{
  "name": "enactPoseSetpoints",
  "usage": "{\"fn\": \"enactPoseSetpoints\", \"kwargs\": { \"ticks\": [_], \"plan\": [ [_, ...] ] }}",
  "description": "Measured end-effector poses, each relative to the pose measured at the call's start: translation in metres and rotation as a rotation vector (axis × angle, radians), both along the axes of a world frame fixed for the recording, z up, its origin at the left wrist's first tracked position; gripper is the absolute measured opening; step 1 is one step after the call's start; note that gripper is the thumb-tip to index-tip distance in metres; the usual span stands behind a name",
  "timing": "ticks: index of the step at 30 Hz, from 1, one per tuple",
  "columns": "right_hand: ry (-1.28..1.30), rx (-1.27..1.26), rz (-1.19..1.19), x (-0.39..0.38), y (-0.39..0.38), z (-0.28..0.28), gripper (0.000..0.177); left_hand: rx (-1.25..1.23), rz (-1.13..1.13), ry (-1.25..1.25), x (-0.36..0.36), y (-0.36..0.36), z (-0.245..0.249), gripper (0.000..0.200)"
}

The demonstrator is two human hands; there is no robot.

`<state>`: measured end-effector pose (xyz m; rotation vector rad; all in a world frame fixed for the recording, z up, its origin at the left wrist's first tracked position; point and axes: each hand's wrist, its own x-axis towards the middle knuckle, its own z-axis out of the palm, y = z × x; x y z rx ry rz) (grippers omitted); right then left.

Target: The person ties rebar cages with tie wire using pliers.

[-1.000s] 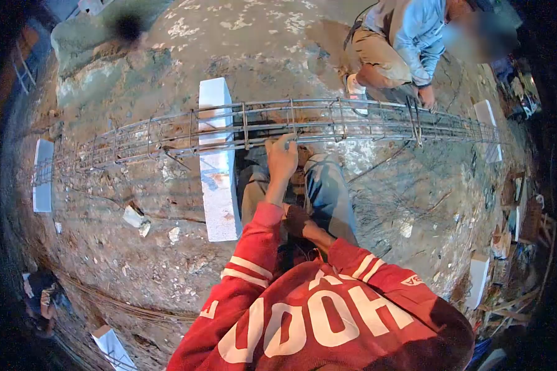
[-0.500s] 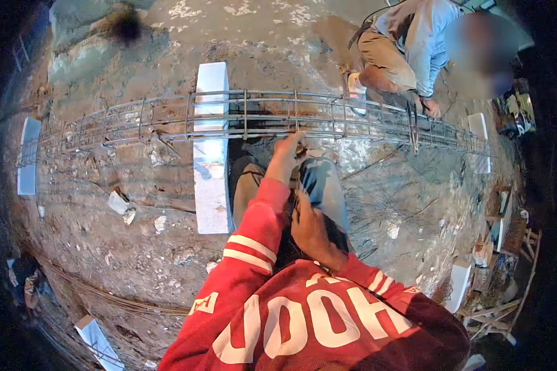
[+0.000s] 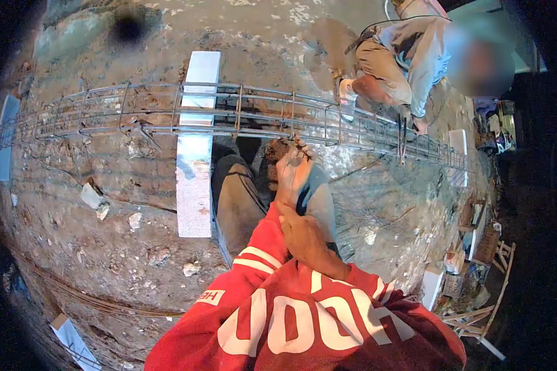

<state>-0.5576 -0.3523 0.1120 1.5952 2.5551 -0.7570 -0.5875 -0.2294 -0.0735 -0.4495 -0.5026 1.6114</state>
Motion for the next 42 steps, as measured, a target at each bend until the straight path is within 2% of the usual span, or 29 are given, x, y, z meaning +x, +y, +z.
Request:
{"fn": "enactPoseSetpoints", "kwargs": {
  "ticks": [2, 5, 7, 9, 12, 14, 17, 18, 19, 20, 21, 22, 23, 24, 25, 26, 27, 28, 29, 30, 31, 34, 36, 37, 39, 41, 42],
  "plan": [
    [0.084, 0.003, 0.240, 0.005, 0.002, -0.032, 0.026, -0.027, 0.014, -0.037, 0.003, 0.001, 0.003, 0.027],
    [0.154, 0.043, 0.306, -0.024, 0.014, -0.067, 0.023, -0.061, -0.012, -0.139, 0.008, 0.001, -0.001, 0.026],
    [0.019, -0.144, 0.261, -0.060, 0.027, -0.056, 0.017, -0.034, 0.006, -0.080, 0.008, 0.007, -0.003, 0.025],
    [-0.001, -0.119, 0.364, -0.087, 0.040, -0.060, 0.013, -0.015, 0.023, -0.020, 0.010, 0.008, -0.005, 0.025],
    [0.006, -0.109, 0.352, -0.126, 0.071, -0.036, 0.015, -0.094, 0.018, 0.019, 0.011, 0.015, -0.006, 0.024],
    [-0.019, -0.067, 0.308, -0.146, 0.097, -0.022, 0.019, -0.102, -0.075, 0.120, 0.007, 0.016, -0.007, 0.023],
    [-0.062, 0.148, 0.227, -0.160, 0.142, 0.013, 0.019, -0.119, -0.212, 0.283, -0.010, 0.012, -0.016, 0.022],
    [-0.133, 0.297, 0.228, -0.155, 0.162, 0.024, 0.018, -0.129, -0.259, 0.340, -0.018, 0.009, -0.021, 0.022],
    [0.077, 0.445, 0.295, -0.131, 0.198, 0.014, 0.016, -0.141, -0.305, 0.397, -0.027, 0.005, -0.024, 0.021],
    [-0.004, 0.544, 0.249, -0.109, 0.210, 0.047, 0.018, -0.184, -0.398, 0.458, -0.039, 0.003, -0.027, 0.015],
    [-0.176, 0.598, 0.402, -0.067, 0.244, 0.046, 0.022, -0.227, -0.493, 0.518, -0.053, 0.000, -0.028, 0.009],
    [-0.100, 0.483, -0.046, -0.036, 0.244, 0.059, 0.018, -0.314, -0.565, 0.767, -0.067, -0.001, -0.021, 0.011],
    [0.121, 0.445, 0.000, 0.014, 0.253, 0.054, 0.020, -0.400, -0.630, 1.017, -0.079, -0.001, -0.012, 0.014],
    [0.128, 0.472, -0.131, 0.059, 0.242, 0.041, 0.024, -0.400, -0.628, 1.021, -0.085, -0.002, -0.011, 0.014],
    [0.011, 0.304, -0.244, 0.109, 0.231, 0.016, 0.022, -0.360, -0.541, 1.239, -0.090, -0.001, -0.009, 0.014],
    [-0.042, 0.267, -0.229, 0.138, 0.196, -0.005, 0.019, -0.316, -0.443, 1.455, -0.094, 0.001, -0.006, 0.013],
    [-0.208, 0.286, 0.118, 0.195, 0.184, -0.071, 0.018, -0.319, -0.441, 1.460, -0.091, 0.001, 0.005, 0.013],
    [0.137, -0.069, -0.119, 0.195, 0.139, -0.088, 0.018, -0.566, -0.352, 1.751, -0.084, 0.000, 0.024, 0.015],
    [0.133, -0.170, -0.279, 0.171, 0.099, -0.093, 0.017, -0.825, -0.241, 2.029, -0.079, -0.002, 0.045, 0.017],
    [0.116, -0.079, -0.346, 0.144, 0.072, -0.101, 0.016, -0.881, -0.184, 2.135, -0.079, -0.005, 0.064, 0.022],
    [0.101, 0.011, -0.416, 0.125, 0.056, -0.106, 0.015, -0.884, -0.185, 2.150, -0.077, -0.008, 0.062, 0.022],
    [0.031, -0.047, -0.503, 0.109, 0.049, -0.088, 0.016, -0.858, -0.132, 2.064, -0.074, -0.013, 0.045, 0.027],
    [0.052, -0.052, -0.502, 0.116, 0.047, -0.092, 0.017, -0.552, -0.418, 0.766, -0.076, -0.015, 0.023, 0.024],
    [0.061, -0.060, -0.491, 0.119, 0.046, -0.095, 0.018, -0.554, -0.410, 0.774, -0.071, -0.015, 0.012, 0.024],
    [0.118, -0.057, -0.488, 0.120, 0.046, -0.097, 0.018, -0.212, -0.294, 0.526, -0.050, -0.012, -0.011, 0.025],
    [0.164, -0.050, -0.491, 0.123, 0.052, -0.094, 0.018, -0.232, -0.282, 0.444, -0.035, -0.004, -0.020, 0.026],
    [0.157, -0.153, -0.513, 0.125, 0.056, -0.089, 0.018, -0.086, -0.270, 0.329, -0.029, -0.002, -0.025, 0.026]
  ]
}}
